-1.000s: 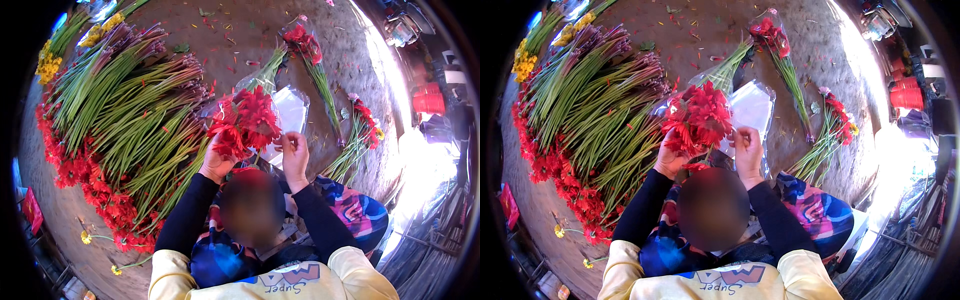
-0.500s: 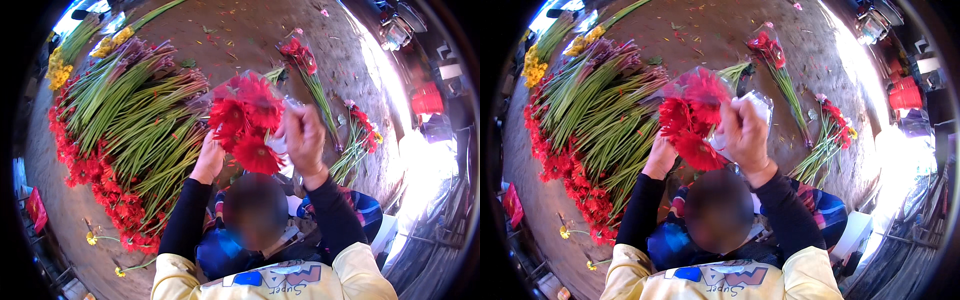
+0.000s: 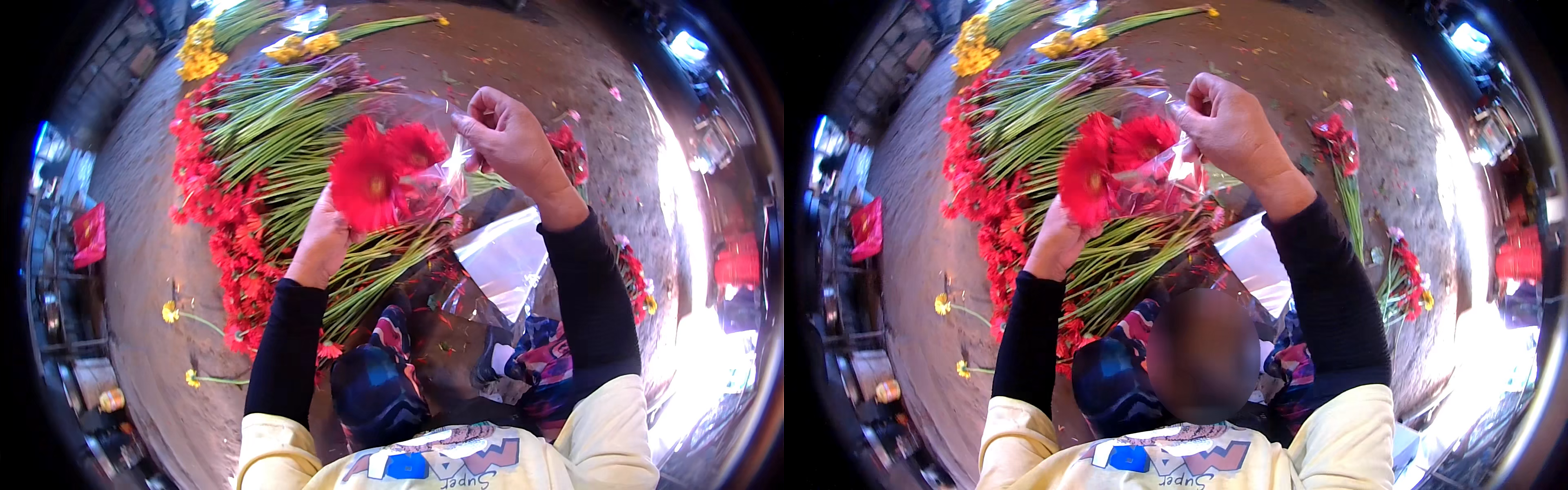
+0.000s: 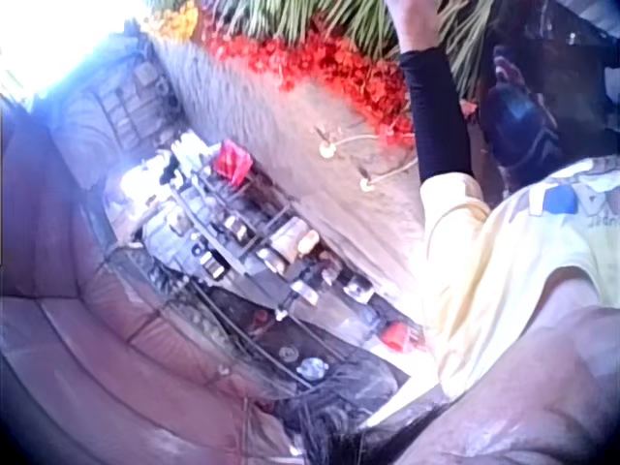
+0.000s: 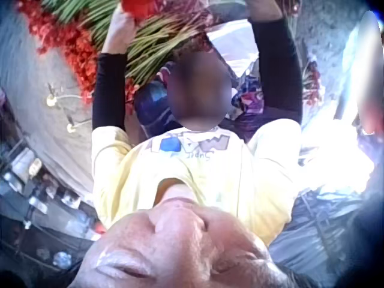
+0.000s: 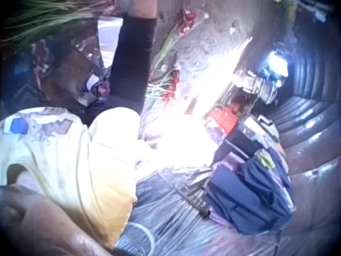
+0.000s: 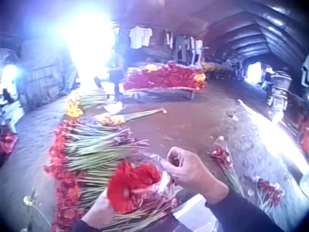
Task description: The person places gerbera daisies into plastic sleeves by hand and then sets the sleeved flowers aside in piles on the floor.
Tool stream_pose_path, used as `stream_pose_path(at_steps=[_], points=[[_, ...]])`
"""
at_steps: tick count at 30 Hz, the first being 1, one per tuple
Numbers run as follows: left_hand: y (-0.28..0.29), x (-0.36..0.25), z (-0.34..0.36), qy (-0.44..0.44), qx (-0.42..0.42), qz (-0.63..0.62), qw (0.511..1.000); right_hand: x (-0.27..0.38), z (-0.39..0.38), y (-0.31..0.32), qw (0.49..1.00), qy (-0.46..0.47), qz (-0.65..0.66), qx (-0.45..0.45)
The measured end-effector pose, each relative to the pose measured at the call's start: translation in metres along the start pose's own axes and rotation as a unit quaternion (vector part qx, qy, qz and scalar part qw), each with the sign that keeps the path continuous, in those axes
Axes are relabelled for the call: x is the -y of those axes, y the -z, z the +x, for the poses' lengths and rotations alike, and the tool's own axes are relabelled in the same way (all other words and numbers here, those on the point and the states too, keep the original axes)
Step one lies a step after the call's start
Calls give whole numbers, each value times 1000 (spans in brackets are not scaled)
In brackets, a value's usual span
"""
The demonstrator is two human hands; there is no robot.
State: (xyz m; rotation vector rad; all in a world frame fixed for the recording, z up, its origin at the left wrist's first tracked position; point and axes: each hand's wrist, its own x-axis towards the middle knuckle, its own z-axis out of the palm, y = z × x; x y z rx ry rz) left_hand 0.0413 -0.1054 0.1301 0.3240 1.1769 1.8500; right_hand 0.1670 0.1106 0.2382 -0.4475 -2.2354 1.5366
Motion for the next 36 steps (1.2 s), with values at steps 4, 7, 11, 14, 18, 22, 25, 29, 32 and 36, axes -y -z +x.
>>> stream_pose_path(at_steps=[4,7,11,14,18,22,25,29,32,36], points=[[47,-19,-33,-50,-40,-44,997,30,13,-29,993,-9,103,60],[100,-7,-59,-64,-118,-72,988,18,7,-83,930,19,199,307],[84,7,-72,-92,-152,-162,971,-161,9,-74,967,20,-120,223],[132,22,-96,-65,-177,-231,954,-263,-20,-103,896,8,-352,271],[143,35,-99,-74,-214,-294,929,-297,-7,-128,851,-30,-481,208],[209,56,-117,-162,-166,-423,876,-299,5,-121,927,69,-339,141],[222,73,-101,-118,-199,-599,767,-284,1,-93,912,21,-382,148],[201,70,-63,-155,-392,-149,895,-269,-5,-56,885,33,-439,149],[177,52,-41,-185,-319,270,890,-266,-14,-26,873,36,-465,145],[146,37,-13,-59,-274,152,948,-258,-39,12,872,43,-478,99]])
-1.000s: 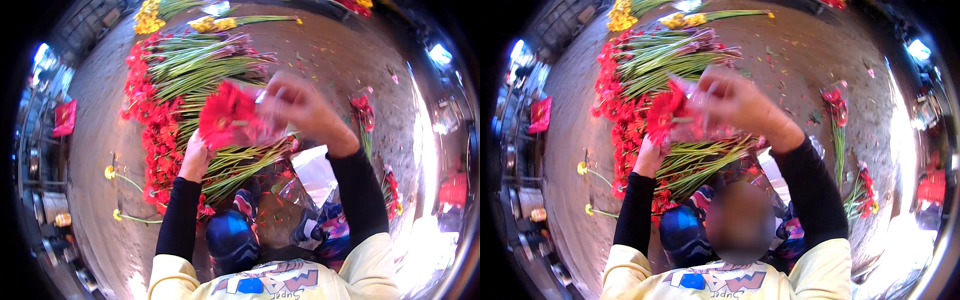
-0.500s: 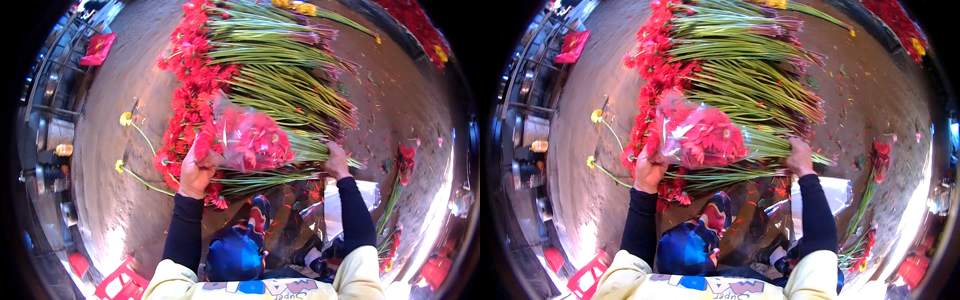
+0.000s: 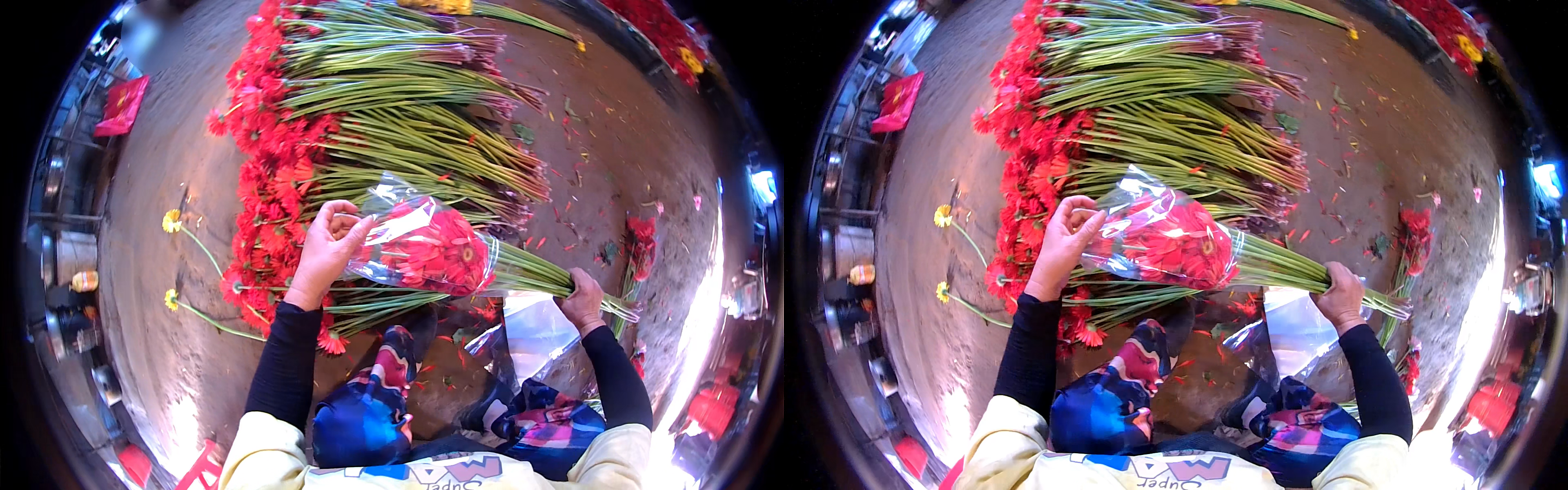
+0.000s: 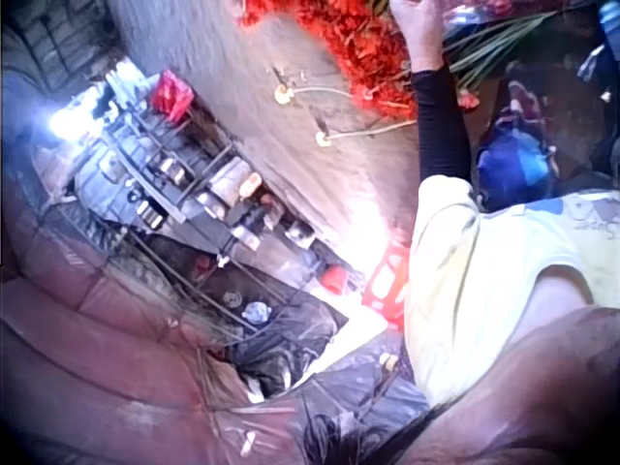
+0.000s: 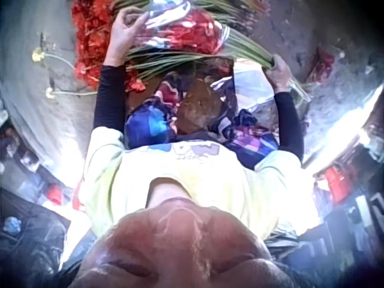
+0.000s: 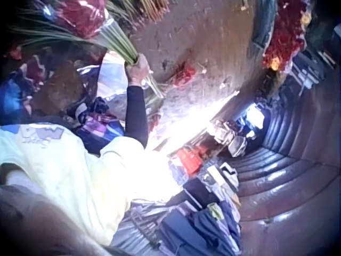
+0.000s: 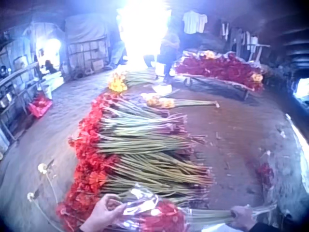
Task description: The person places gerbera daisies into plastic sleeves by hand and then sets the sleeved flowers aside in piles on the floor.
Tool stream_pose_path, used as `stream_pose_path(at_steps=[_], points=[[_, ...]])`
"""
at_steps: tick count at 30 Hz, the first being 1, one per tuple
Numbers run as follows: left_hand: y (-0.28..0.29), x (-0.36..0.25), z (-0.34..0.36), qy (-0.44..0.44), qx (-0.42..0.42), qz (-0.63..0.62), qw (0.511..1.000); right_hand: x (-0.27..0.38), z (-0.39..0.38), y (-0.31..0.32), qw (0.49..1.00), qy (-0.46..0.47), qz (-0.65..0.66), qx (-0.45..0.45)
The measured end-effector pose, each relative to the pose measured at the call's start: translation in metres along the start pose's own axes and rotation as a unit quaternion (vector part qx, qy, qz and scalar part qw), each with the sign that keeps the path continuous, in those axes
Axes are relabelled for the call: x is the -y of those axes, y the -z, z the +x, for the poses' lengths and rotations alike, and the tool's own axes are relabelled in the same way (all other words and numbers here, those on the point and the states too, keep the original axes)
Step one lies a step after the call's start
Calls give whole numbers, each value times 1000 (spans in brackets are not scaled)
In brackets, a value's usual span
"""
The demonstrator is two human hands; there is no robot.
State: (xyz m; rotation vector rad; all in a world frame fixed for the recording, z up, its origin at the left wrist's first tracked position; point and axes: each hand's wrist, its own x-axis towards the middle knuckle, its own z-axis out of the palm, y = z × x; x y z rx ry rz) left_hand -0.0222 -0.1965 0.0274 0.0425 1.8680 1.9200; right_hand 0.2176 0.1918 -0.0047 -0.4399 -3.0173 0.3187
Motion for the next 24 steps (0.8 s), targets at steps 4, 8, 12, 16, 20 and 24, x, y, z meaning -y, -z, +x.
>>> stream_pose_path(at_steps=[4,8,12,16,20,24], points=[[-32,2,13,93,156,19,983,-25,-48,12,995,-95,26,-27],[-76,0,34,-195,31,271,942,-34,-96,7,975,-207,69,46],[-167,-4,36,65,96,-14,993,-49,-151,-9,943,-306,106,80],[-215,-7,42,35,213,65,974,-62,-171,-22,917,-365,155,46],[-282,-22,39,-224,328,442,805,-90,-204,-22,900,-408,150,14],[-341,-14,61,-262,346,481,762,-113,-237,-35,874,-459,158,-29]])
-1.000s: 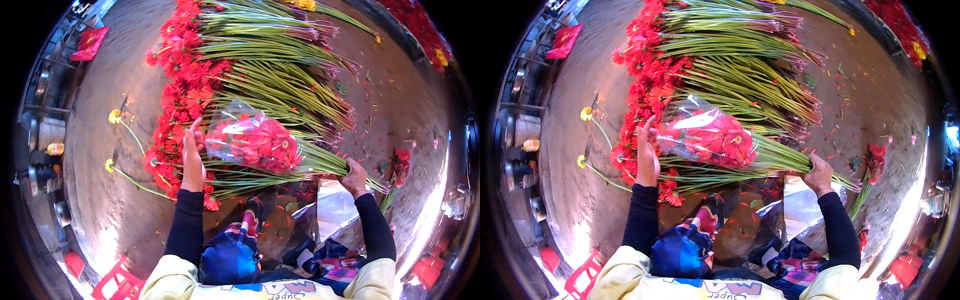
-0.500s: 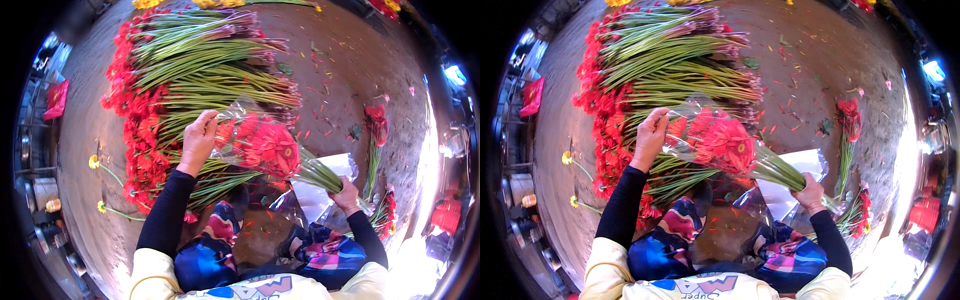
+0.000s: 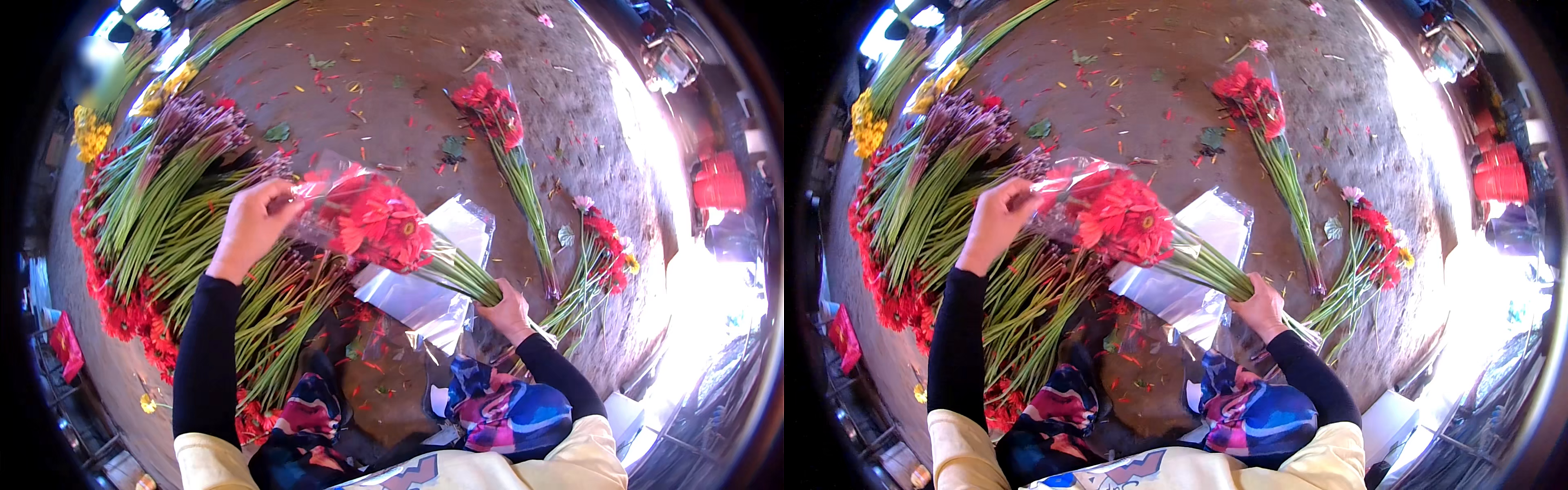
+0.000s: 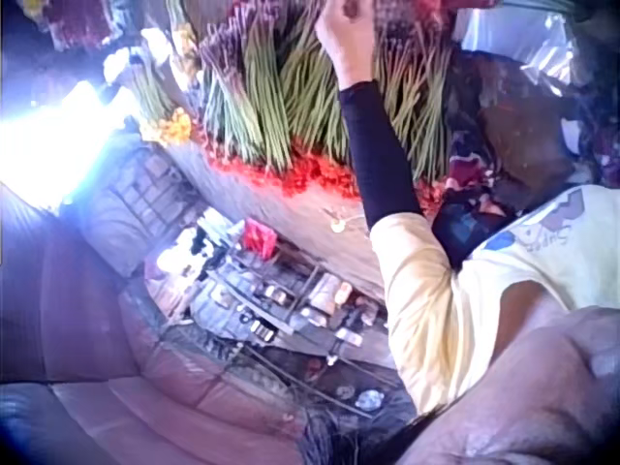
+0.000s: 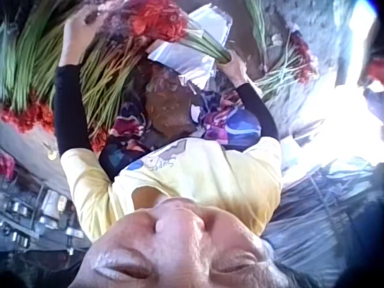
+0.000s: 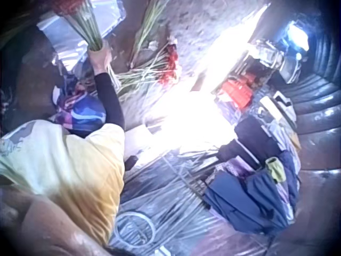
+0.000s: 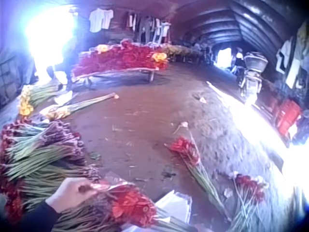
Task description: The person places gerbera daisies into plastic sleeves by hand and then sets the sleeved flowers aside in piles on the floor.
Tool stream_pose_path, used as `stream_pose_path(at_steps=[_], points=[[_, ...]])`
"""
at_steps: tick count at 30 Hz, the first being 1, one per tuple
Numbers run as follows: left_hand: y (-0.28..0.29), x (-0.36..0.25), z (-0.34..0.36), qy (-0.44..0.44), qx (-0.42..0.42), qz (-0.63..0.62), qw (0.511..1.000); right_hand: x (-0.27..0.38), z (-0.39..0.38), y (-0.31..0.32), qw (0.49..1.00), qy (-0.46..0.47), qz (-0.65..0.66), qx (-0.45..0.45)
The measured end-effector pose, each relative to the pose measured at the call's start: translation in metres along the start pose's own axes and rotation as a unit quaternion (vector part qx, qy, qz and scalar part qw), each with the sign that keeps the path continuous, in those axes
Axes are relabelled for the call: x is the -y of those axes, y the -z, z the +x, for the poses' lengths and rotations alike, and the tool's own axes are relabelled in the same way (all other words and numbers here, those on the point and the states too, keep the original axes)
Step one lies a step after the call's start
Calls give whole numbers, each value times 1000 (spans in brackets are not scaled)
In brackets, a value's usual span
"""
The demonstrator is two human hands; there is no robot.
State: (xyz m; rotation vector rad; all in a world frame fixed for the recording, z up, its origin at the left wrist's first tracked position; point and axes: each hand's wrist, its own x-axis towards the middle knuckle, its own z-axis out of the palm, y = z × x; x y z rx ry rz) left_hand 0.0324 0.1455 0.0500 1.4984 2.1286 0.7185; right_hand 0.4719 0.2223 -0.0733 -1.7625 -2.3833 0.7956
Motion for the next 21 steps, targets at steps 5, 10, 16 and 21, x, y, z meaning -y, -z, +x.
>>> stream_pose_path(at_steps=[5,10,16,21], points=[[-16,-41,62,69,73,-559,823,-38,12,6,996,-66,25,-45],[-18,-83,108,-70,74,-44,994,-52,37,18,988,-118,29,-92],[-67,-98,144,4,-25,-511,859,-61,38,19,987,-123,35,-99],[-83,-104,157,34,-192,-456,868,-68,28,10,986,-136,46,-88]])
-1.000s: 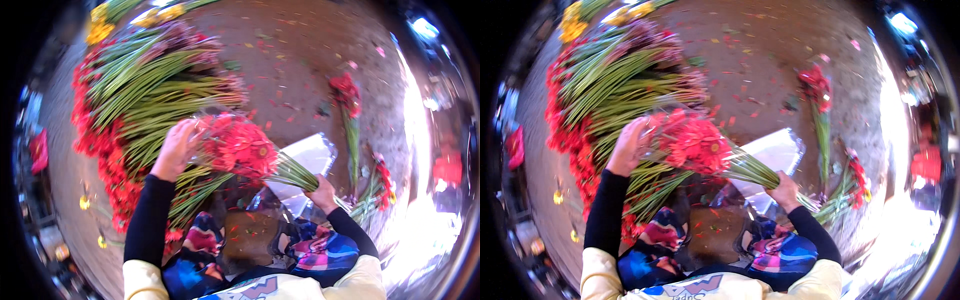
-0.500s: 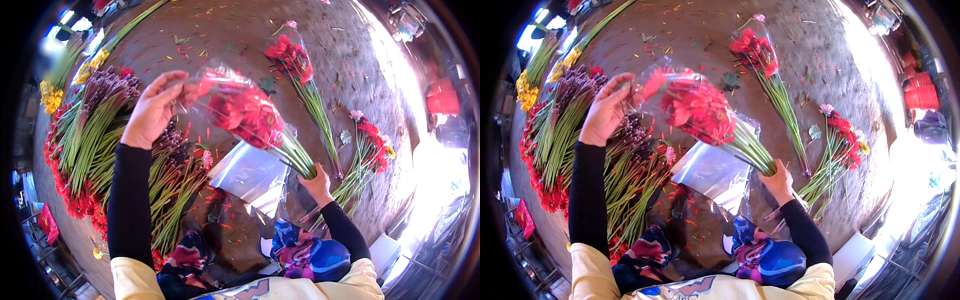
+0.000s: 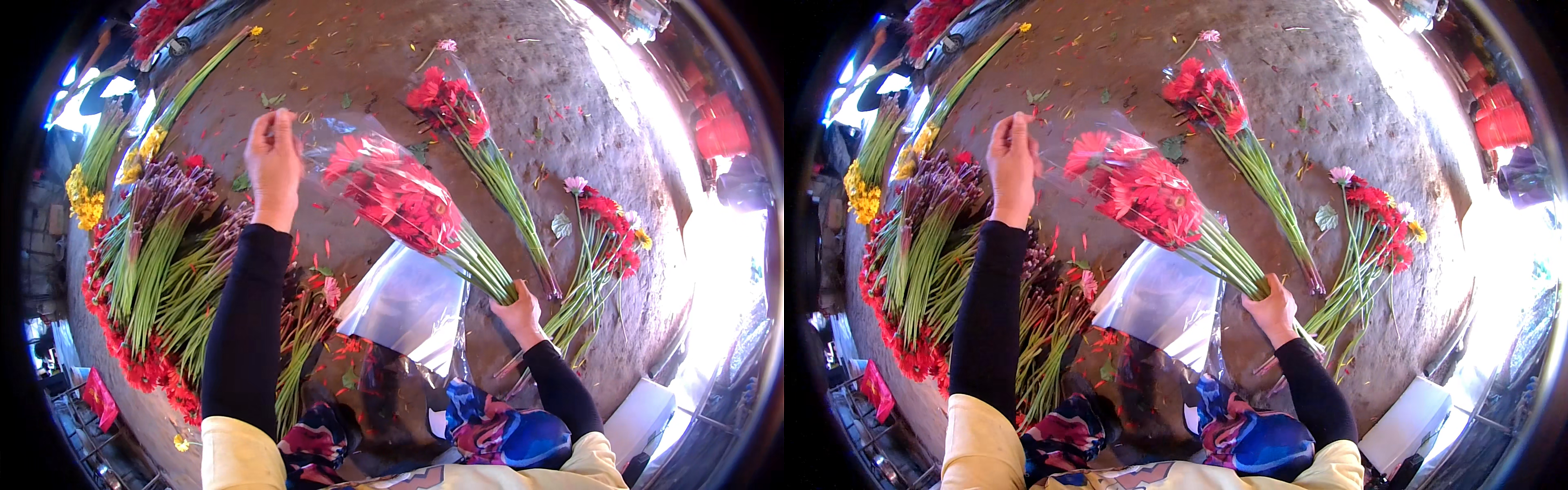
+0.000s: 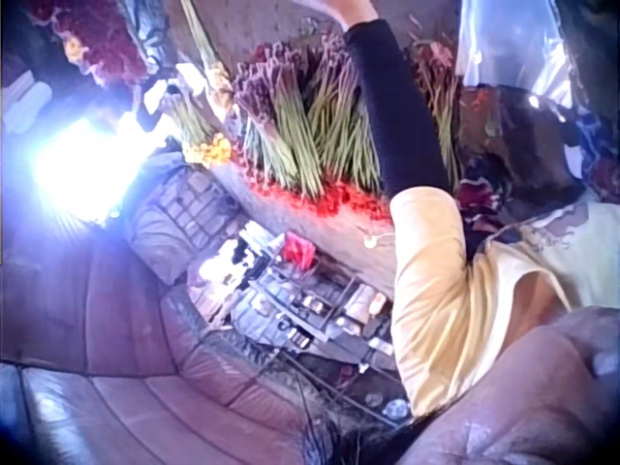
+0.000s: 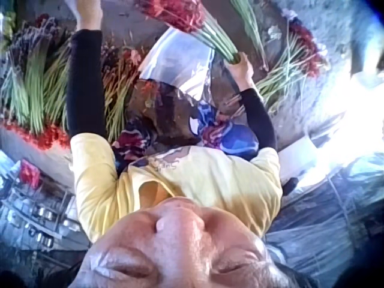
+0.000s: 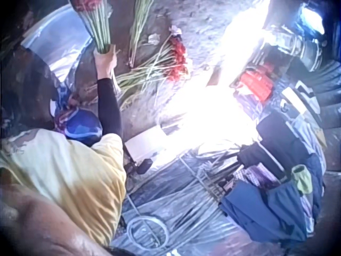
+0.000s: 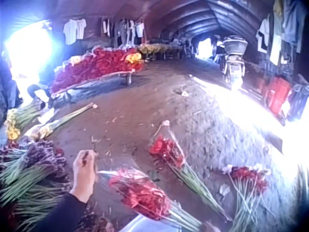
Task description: The person places gerbera daisies into plastic sleeves by hand and then sets the sleeved flowers aside in piles on the floor.
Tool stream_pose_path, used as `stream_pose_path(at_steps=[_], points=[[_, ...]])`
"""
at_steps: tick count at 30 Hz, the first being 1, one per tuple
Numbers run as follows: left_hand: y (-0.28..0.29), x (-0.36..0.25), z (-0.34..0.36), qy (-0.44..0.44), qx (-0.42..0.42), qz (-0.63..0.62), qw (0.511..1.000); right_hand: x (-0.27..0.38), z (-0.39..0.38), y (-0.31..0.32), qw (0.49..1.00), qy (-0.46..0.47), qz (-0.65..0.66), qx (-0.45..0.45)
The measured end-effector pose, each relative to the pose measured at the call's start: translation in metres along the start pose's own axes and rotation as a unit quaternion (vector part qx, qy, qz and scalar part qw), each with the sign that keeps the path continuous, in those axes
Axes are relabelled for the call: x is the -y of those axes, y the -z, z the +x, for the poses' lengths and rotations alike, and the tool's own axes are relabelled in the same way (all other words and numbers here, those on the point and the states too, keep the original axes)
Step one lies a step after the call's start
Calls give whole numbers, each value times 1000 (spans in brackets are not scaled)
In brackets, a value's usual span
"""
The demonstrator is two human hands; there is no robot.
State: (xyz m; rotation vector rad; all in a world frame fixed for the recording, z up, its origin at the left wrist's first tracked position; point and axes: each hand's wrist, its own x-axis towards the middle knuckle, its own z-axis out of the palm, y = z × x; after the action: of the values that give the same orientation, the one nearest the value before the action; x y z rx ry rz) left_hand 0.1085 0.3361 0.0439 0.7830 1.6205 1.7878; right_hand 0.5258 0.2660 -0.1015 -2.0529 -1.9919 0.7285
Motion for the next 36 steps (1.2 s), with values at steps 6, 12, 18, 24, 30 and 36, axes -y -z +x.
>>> stream_pose_path(at_steps=[6,12,18,24,30,36], points=[[11,37,-11,-53,-169,-59,982,1,21,18,998,-28,18,-60],[-5,152,-157,278,115,58,952,64,77,19,961,242,36,-130],[21,196,-248,422,100,119,893,59,-21,-105,844,403,88,343],[66,196,-271,445,34,91,890,44,-58,-157,845,386,-62,364],[92,182,-274,448,13,105,888,36,-52,-168,894,346,30,282],[120,156,-264,450,136,152,869,45,-36,-154,889,220,107,388]])
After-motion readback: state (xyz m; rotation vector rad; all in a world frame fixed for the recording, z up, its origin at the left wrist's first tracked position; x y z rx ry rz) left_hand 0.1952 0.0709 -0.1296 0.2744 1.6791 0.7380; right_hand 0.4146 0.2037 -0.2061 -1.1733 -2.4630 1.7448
